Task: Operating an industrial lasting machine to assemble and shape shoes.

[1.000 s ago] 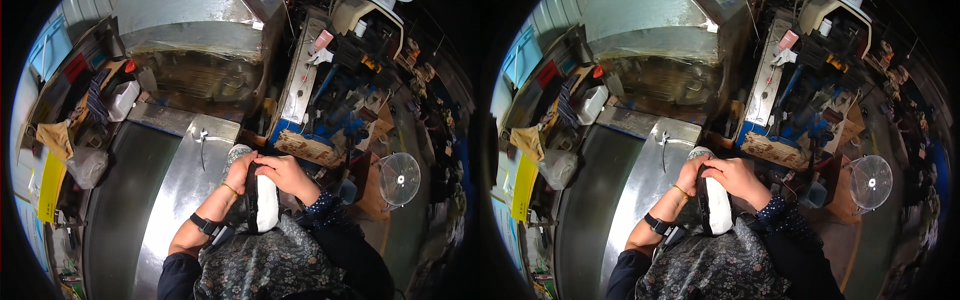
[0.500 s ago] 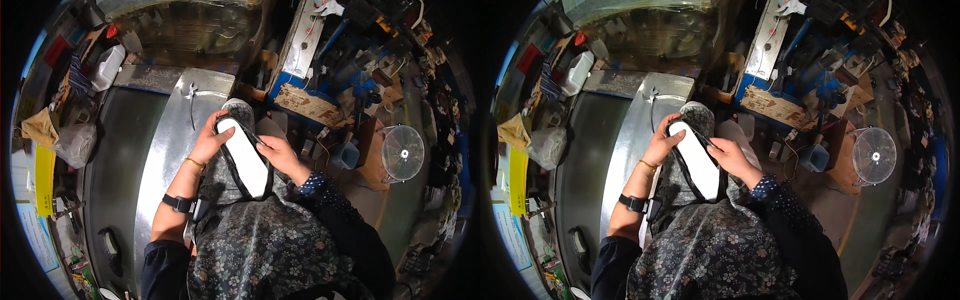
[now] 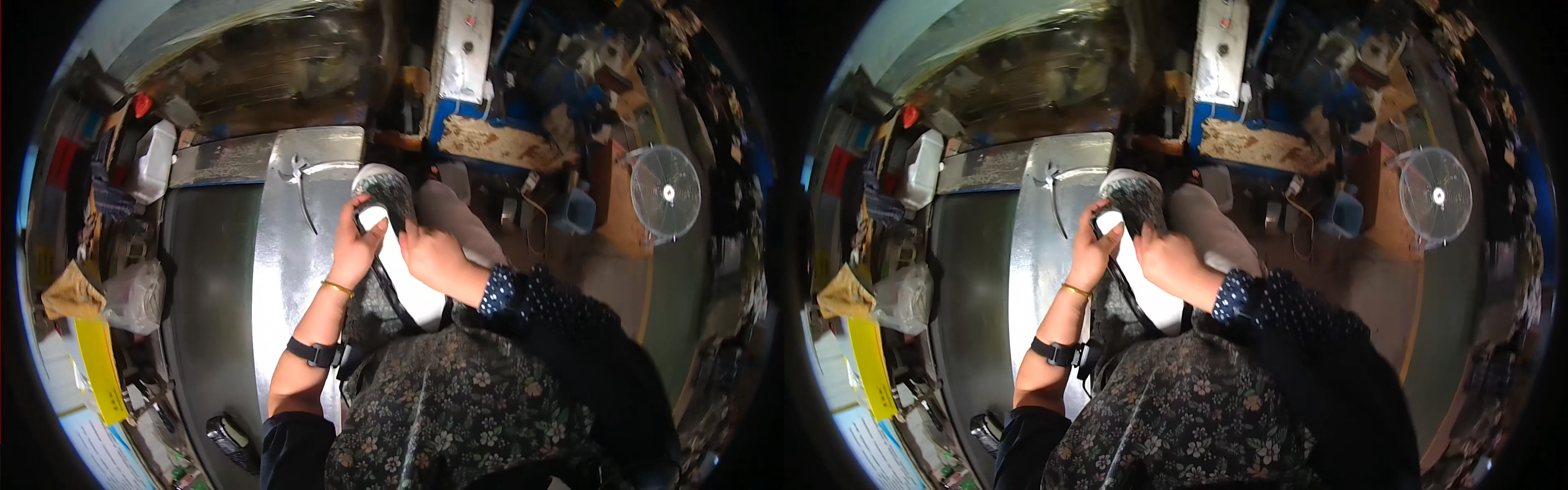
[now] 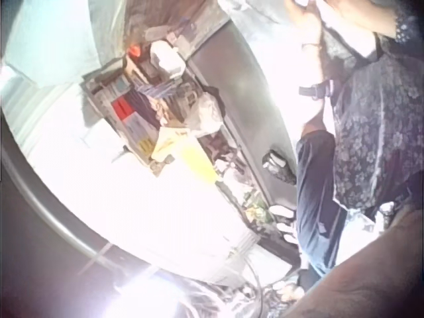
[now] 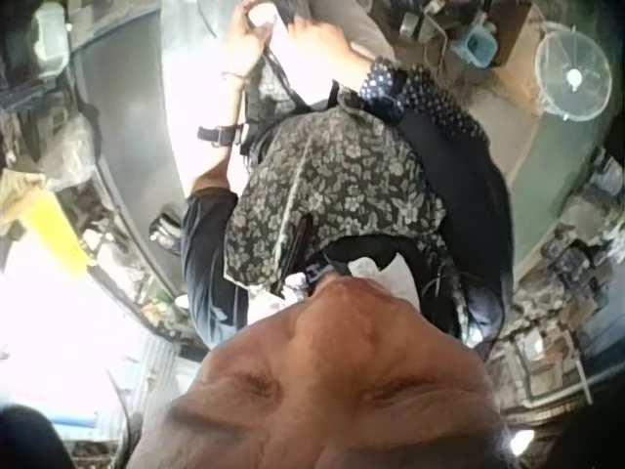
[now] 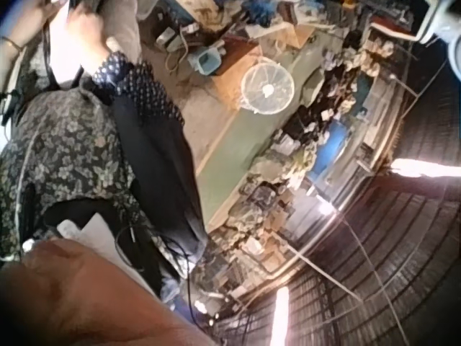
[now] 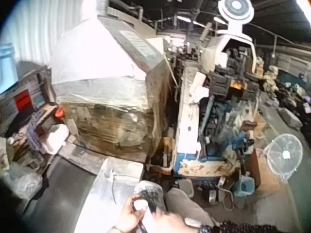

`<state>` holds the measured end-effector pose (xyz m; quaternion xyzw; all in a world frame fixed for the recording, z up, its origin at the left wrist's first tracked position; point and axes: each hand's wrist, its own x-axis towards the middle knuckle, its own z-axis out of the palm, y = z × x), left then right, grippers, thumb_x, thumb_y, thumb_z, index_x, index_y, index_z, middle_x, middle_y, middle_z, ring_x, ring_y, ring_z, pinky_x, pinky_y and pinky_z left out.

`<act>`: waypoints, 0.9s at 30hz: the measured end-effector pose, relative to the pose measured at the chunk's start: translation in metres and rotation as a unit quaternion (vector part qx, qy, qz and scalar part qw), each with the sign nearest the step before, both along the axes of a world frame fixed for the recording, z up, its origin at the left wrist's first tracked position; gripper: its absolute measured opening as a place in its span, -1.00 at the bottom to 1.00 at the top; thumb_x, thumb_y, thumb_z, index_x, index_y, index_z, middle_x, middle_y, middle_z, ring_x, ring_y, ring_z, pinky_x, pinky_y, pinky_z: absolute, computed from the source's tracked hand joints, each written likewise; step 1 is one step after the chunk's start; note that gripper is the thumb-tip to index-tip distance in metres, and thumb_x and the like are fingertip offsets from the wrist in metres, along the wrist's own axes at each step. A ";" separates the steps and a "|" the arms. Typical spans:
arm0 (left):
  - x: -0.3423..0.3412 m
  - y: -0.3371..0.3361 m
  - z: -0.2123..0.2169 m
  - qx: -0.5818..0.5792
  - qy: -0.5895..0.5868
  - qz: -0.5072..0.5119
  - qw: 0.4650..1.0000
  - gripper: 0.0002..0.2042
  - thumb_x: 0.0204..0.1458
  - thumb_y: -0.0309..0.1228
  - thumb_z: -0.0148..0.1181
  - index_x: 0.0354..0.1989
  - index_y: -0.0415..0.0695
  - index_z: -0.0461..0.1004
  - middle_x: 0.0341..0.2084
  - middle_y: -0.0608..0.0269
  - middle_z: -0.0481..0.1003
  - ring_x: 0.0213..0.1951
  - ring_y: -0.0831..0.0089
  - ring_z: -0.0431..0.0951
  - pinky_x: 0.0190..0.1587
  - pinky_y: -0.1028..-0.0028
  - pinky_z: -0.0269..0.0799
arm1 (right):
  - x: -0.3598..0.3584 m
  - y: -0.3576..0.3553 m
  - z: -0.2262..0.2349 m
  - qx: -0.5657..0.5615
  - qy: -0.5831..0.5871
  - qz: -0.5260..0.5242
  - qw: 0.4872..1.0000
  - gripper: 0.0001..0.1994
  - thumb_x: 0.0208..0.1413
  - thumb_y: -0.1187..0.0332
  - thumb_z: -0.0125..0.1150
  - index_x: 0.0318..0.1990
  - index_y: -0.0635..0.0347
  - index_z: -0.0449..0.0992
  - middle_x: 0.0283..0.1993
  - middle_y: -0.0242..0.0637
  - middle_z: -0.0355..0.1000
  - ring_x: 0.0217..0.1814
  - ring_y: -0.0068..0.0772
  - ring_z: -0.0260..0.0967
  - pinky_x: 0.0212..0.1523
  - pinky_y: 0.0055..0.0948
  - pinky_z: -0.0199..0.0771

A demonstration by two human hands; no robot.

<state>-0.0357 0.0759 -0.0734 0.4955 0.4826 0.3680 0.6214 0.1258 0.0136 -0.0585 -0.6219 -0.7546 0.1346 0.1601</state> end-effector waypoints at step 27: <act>-0.037 -0.044 -0.044 -0.052 -0.037 0.220 0.973 -0.37 0.36 0.02 -0.27 0.35 -0.29 0.19 0.28 -0.08 0.28 0.33 0.29 0.24 0.36 0.30 0.08 | -0.001 -0.015 -0.022 -0.277 0.477 0.025 0.834 -0.36 0.42 0.14 -0.18 0.48 0.26 -0.19 0.29 0.24 0.23 0.34 0.01 0.23 0.30 -0.28 0.21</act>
